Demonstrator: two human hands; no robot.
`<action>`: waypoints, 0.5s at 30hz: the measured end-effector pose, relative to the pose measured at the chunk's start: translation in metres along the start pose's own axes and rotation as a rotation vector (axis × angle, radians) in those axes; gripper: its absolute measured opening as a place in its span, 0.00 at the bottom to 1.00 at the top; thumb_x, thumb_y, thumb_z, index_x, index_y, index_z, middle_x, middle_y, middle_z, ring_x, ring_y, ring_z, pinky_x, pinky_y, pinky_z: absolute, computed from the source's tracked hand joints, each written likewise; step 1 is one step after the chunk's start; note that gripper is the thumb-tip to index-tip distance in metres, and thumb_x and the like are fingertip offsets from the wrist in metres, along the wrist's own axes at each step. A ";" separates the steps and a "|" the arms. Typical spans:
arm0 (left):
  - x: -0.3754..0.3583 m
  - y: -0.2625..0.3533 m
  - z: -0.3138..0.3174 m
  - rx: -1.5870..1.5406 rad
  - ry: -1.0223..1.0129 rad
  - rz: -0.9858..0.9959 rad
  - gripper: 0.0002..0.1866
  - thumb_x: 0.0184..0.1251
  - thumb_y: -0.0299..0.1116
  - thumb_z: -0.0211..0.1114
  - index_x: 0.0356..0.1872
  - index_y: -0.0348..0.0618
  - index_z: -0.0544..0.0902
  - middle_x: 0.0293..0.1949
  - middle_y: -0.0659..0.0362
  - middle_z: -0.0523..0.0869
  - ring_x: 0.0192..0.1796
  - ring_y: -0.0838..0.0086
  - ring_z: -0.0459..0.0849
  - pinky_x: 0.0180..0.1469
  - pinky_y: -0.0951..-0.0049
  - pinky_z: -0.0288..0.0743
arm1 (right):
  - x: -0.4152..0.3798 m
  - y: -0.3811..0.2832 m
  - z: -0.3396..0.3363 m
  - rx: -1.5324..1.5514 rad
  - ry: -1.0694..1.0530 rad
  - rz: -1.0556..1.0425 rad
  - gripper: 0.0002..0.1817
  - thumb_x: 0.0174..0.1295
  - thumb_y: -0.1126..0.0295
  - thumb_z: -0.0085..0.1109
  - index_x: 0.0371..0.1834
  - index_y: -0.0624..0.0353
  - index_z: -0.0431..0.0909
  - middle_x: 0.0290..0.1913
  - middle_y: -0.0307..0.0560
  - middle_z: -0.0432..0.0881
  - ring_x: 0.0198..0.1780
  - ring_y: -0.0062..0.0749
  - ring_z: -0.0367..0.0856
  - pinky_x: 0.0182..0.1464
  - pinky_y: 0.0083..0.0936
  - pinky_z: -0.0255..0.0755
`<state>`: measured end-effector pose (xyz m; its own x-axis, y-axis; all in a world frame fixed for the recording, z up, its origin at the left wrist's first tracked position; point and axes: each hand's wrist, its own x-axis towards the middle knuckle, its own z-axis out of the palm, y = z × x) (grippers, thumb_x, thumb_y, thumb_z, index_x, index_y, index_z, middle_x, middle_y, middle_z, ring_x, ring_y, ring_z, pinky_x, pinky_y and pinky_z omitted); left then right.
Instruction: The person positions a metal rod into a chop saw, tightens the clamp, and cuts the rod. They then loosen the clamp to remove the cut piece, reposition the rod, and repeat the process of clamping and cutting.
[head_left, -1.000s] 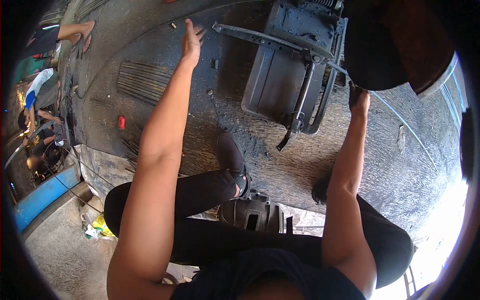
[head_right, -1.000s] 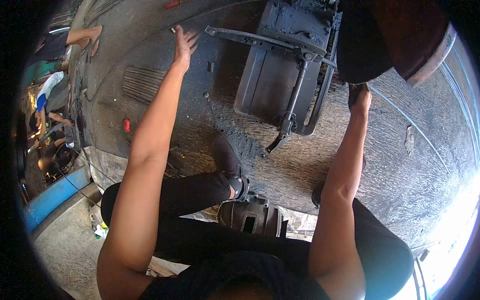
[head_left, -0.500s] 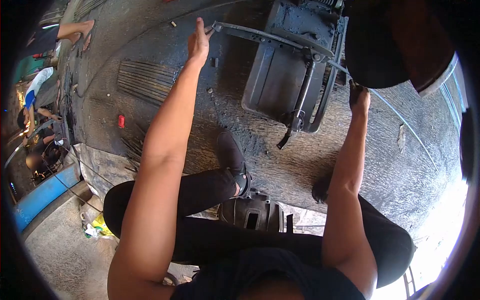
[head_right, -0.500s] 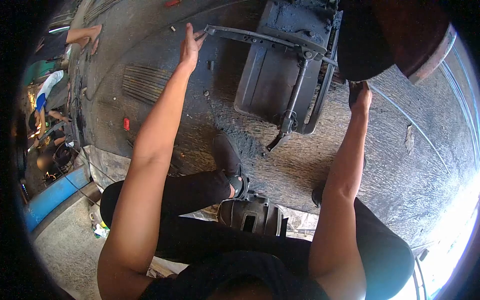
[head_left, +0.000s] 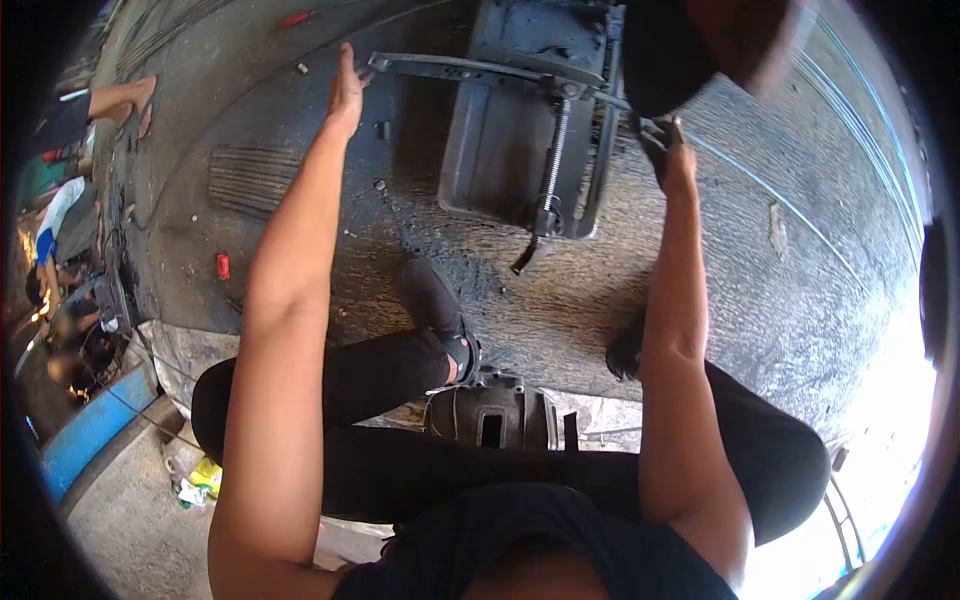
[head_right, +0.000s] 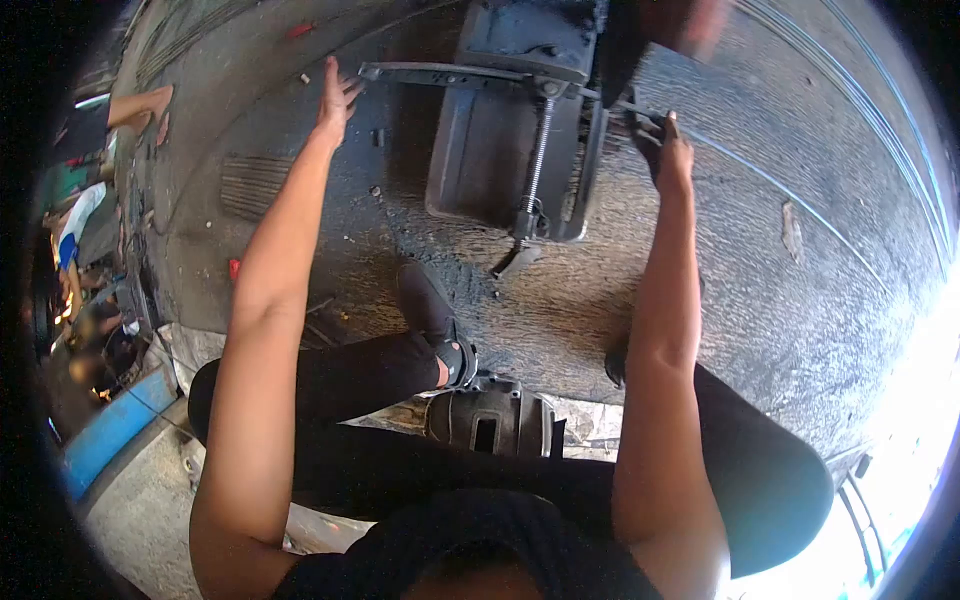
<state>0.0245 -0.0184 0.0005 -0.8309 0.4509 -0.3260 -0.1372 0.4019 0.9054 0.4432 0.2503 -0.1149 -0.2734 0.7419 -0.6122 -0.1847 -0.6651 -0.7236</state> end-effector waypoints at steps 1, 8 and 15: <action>0.005 -0.001 0.000 0.079 0.063 0.068 0.49 0.69 0.72 0.38 0.75 0.36 0.58 0.72 0.41 0.66 0.71 0.56 0.70 0.73 0.61 0.55 | -0.017 -0.005 0.004 -0.061 0.006 0.041 0.28 0.72 0.50 0.50 0.58 0.69 0.71 0.47 0.61 0.83 0.44 0.47 0.85 0.47 0.38 0.82; -0.024 0.094 -0.022 0.286 -0.079 0.200 0.51 0.65 0.74 0.43 0.70 0.33 0.63 0.64 0.42 0.73 0.68 0.54 0.71 0.70 0.57 0.59 | -0.145 0.057 0.000 -0.513 0.151 -0.417 0.08 0.55 0.75 0.56 0.32 0.68 0.83 0.24 0.47 0.82 0.26 0.29 0.80 0.35 0.30 0.77; -0.136 0.269 0.002 0.170 -0.228 0.461 0.47 0.68 0.71 0.45 0.76 0.43 0.57 0.75 0.48 0.60 0.77 0.54 0.57 0.76 0.54 0.51 | -0.273 0.153 0.062 -1.097 -0.006 -0.477 0.59 0.36 0.49 0.83 0.68 0.68 0.59 0.68 0.71 0.60 0.65 0.58 0.66 0.65 0.45 0.67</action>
<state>0.1020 0.0301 0.2877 -0.6435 0.7650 0.0267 0.3190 0.2363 0.9178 0.4313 -0.0593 -0.0392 -0.4013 0.8918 -0.2088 0.6345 0.1062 -0.7656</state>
